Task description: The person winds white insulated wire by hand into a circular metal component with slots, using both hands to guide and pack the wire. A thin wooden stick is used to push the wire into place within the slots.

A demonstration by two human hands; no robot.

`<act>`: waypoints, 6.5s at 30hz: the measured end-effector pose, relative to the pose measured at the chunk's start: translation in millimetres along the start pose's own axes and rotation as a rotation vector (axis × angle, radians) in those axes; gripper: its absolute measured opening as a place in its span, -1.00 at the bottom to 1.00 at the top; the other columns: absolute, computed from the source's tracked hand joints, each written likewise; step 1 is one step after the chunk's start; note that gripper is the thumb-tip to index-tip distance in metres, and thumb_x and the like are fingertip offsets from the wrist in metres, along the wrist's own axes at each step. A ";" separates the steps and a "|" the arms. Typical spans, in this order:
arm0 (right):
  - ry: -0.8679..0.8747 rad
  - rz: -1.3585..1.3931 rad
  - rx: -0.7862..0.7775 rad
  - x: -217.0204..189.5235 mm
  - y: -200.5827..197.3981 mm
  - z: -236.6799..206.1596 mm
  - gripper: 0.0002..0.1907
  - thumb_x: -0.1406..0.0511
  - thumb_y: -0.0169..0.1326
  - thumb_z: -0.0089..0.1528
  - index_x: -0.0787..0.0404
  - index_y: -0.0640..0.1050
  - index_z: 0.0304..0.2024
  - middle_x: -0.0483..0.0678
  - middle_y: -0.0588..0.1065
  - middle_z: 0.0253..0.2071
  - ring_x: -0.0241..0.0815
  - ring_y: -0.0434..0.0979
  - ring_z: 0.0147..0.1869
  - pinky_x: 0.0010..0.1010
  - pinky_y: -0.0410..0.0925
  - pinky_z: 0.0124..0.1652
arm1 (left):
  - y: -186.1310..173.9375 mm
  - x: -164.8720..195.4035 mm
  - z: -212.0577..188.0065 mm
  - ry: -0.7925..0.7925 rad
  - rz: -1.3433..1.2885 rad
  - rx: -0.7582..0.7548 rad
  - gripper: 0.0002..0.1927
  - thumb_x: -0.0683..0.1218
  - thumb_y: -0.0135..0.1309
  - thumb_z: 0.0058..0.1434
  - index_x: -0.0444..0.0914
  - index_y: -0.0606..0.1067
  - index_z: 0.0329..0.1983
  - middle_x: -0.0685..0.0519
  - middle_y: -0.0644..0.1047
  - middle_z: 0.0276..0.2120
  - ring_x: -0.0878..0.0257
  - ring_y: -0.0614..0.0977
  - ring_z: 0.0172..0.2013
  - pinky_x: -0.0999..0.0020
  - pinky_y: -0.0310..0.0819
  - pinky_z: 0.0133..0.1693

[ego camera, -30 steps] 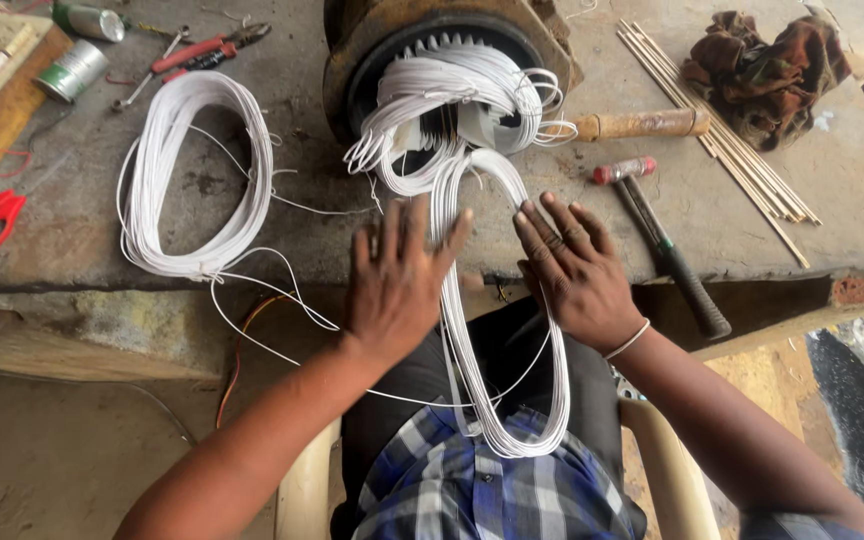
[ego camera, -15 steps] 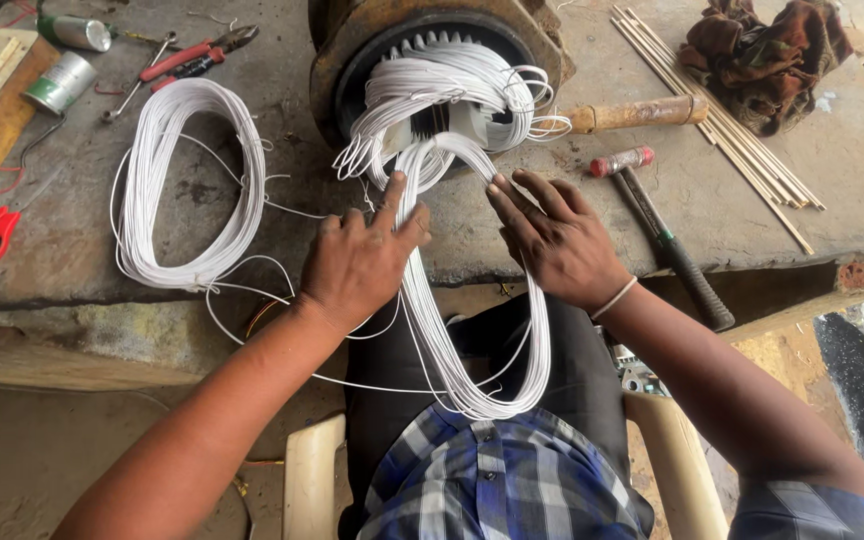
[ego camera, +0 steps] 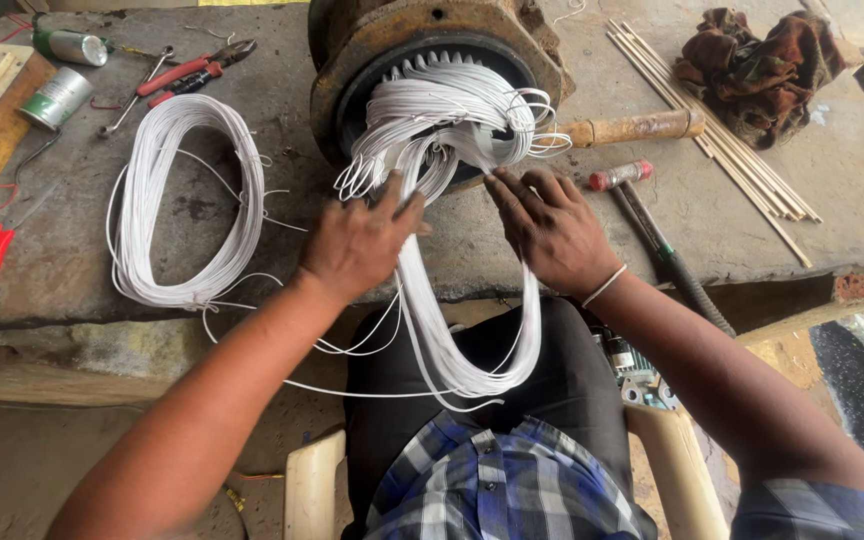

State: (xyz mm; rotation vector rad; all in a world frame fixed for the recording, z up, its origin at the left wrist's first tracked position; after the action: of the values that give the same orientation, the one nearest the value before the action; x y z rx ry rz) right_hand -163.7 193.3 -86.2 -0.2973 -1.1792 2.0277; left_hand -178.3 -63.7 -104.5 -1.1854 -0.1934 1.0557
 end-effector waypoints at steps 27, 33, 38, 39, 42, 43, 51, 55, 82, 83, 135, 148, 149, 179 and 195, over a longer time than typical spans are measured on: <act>-0.274 -0.049 0.118 20.5 11.7 8.7 -0.55 0.23 0.20 0.39 0.35 0.46 0.23 0.16 0.54 0.13 0.02 0.53 0.11 -0.21 0.43 0.06 | 11.9 -2.2 10.1 -0.039 0.078 -0.220 -0.49 -0.05 -0.03 0.33 -0.24 0.42 0.34 -0.33 0.44 0.23 0.30 0.59 -0.66 0.42 0.43 -0.68; -0.271 -0.223 0.030 13.1 8.1 9.4 -0.52 0.32 0.02 0.32 0.35 0.44 0.28 0.22 0.51 0.09 0.01 0.51 0.15 -0.24 0.45 0.11 | -12.3 14.7 14.3 0.029 0.275 -0.118 -0.38 0.31 -0.22 0.39 -0.19 0.46 0.23 -0.28 0.54 0.05 0.11 0.71 -0.40 0.36 0.53 -0.58; -0.244 -0.265 -0.049 11.0 7.3 21.1 -0.63 0.25 0.02 0.36 0.24 0.46 0.19 0.21 0.50 0.08 -0.04 0.48 0.10 -0.30 0.45 0.05 | -22.2 14.7 27.5 0.103 0.425 -0.293 -0.45 0.15 -0.14 0.35 -0.27 0.44 0.25 -0.32 0.53 0.06 0.15 0.69 -0.42 0.27 0.56 -0.44; -0.239 -0.283 -0.080 11.3 7.5 22.9 -0.64 0.24 0.01 0.36 0.23 0.46 0.18 0.20 0.50 0.07 -0.05 0.48 0.09 -0.31 0.44 0.03 | -22.4 13.8 30.0 0.144 0.496 -0.306 -0.48 0.09 -0.09 0.32 -0.27 0.43 0.25 -0.32 0.53 0.07 0.14 0.69 -0.39 0.21 0.58 -0.33; -0.328 -0.398 -0.067 10.9 6.3 24.5 -0.71 0.22 0.03 0.40 0.19 0.46 0.13 0.15 0.56 0.01 -0.11 0.47 0.09 -0.39 0.40 -0.02 | -18.2 16.1 35.0 0.167 0.535 -0.409 -0.48 0.06 -0.08 0.28 -0.29 0.39 0.23 -0.32 0.52 0.06 0.16 0.67 -0.48 0.28 0.55 -0.50; -0.342 -0.412 -0.085 11.4 6.6 24.8 -0.70 0.22 0.03 0.38 0.17 0.47 0.14 0.08 0.57 -0.07 -0.12 0.48 0.09 -0.40 0.40 -0.02 | -16.3 17.8 36.4 0.170 0.554 -0.410 -0.48 0.03 -0.05 0.28 -0.30 0.40 0.26 -0.35 0.52 0.07 0.24 0.62 -0.52 0.37 0.47 -0.53; -0.438 -0.513 -0.096 15.3 9.6 34.2 -0.79 0.19 0.05 0.43 0.11 0.44 0.06 -0.06 0.61 -0.17 -0.13 0.47 0.15 -0.44 0.37 0.04 | 10.9 26.9 54.2 0.088 0.589 -0.548 -0.38 -0.10 0.07 0.25 -0.15 0.26 0.39 -0.39 0.46 0.14 0.41 0.55 -0.63 0.59 0.29 -0.74; -0.418 -0.534 -0.094 8.9 1.8 31.0 -0.70 0.19 0.02 0.32 0.07 0.44 0.09 -0.01 0.61 -0.17 -0.15 0.49 0.09 -0.46 0.36 -0.06 | 18.9 27.1 60.6 0.113 0.533 -0.613 -0.38 -0.03 -0.01 0.30 -0.10 0.17 0.43 -0.42 0.44 0.16 0.30 0.61 -0.53 0.52 0.40 -0.66; -0.437 -0.639 -0.237 -1.7 21.3 41.8 -0.71 0.10 0.00 0.33 -0.05 0.48 0.08 -0.02 0.56 -0.21 -0.05 0.52 0.05 -0.40 0.30 0.08 | 16.2 28.6 56.3 0.376 0.670 -0.764 -0.23 -0.24 0.24 0.07 -0.38 0.32 0.40 -0.46 0.42 0.20 -0.17 0.57 -0.03 0.21 0.56 -0.39; -0.426 -0.654 -0.263 -1.6 26.5 45.2 -0.72 0.10 0.01 0.29 -0.07 0.48 0.04 -0.08 0.54 -0.26 -0.08 0.51 0.02 -0.42 0.30 0.07 | 20.1 28.4 59.8 0.287 0.654 -0.756 -0.26 -0.25 0.26 0.01 -0.39 0.39 0.33 -0.43 0.41 0.20 -0.06 0.61 -0.13 0.26 0.54 -0.43; -0.331 -0.499 0.056 -6.7 -17.1 46.3 -0.74 0.16 0.02 0.21 0.20 0.56 -0.25 -0.03 0.58 -0.20 -0.20 0.45 0.03 -0.49 0.30 -0.05 | -28.8 18.9 58.2 0.292 0.409 -0.671 -0.51 -0.10 0.06 0.20 -0.45 0.49 0.16 -0.51 0.40 0.18 -0.21 0.62 -0.04 -0.19 0.56 -0.33; -0.244 -0.445 -0.216 1.2 -7.8 42.9 -0.41 -0.03 -0.07 0.23 0.32 0.53 0.02 0.08 0.57 -0.03 -0.16 0.52 -0.13 -0.37 0.38 -0.25 | -5.1 18.5 51.1 0.188 0.353 -0.499 -0.53 -0.02 0.01 0.21 -0.45 0.57 0.05 -0.43 0.52 0.05 0.04 0.70 -0.37 0.09 0.57 -0.47; -0.234 -0.477 -0.247 0.4 -6.2 42.9 -0.34 -0.06 -0.10 0.23 0.37 0.50 0.07 0.14 0.56 0.02 -0.15 0.55 -0.23 -0.38 0.40 -0.34 | -8.1 18.3 45.8 0.241 0.338 -0.495 -0.55 -0.01 -0.01 0.22 -0.43 0.59 0.01 -0.44 0.52 0.05 0.03 0.70 -0.36 0.10 0.56 -0.46; -0.359 -0.593 -0.587 2.9 11.6 47.8 -0.48 0.01 -0.14 0.41 0.33 0.56 -0.01 0.39 0.56 0.01 -0.35 0.35 -0.68 -0.53 0.16 -0.68 | -4.3 30.1 32.6 0.129 0.352 -0.387 -0.54 -0.01 -0.04 0.27 -0.47 0.62 -0.03 -0.46 0.56 0.06 0.16 0.63 -0.57 0.31 0.34 -0.64; -0.288 -0.614 -0.377 -3.9 21.5 46.6 -0.69 0.17 -0.09 0.32 0.25 0.56 -0.28 0.40 0.55 0.02 -0.37 0.38 -0.70 -0.50 0.21 -0.66 | 0.3 41.2 32.0 0.069 0.275 -0.462 -0.59 -0.02 -0.05 0.31 -0.42 0.59 0.00 -0.47 0.50 0.13 0.28 0.55 -0.64 0.34 0.23 -0.73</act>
State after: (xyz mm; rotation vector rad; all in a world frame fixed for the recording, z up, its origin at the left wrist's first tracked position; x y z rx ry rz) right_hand -196.5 154.4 -79.0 0.1743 -1.5970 1.3357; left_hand -176.3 -11.7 -107.1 -1.6984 -0.2323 1.2464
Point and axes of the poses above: each hand's wrist, its own z-axis towards the middle knuckle, its own y-axis out of the palm, x = y × z, the point moved 2 cm from there along z, towards the middle knuckle
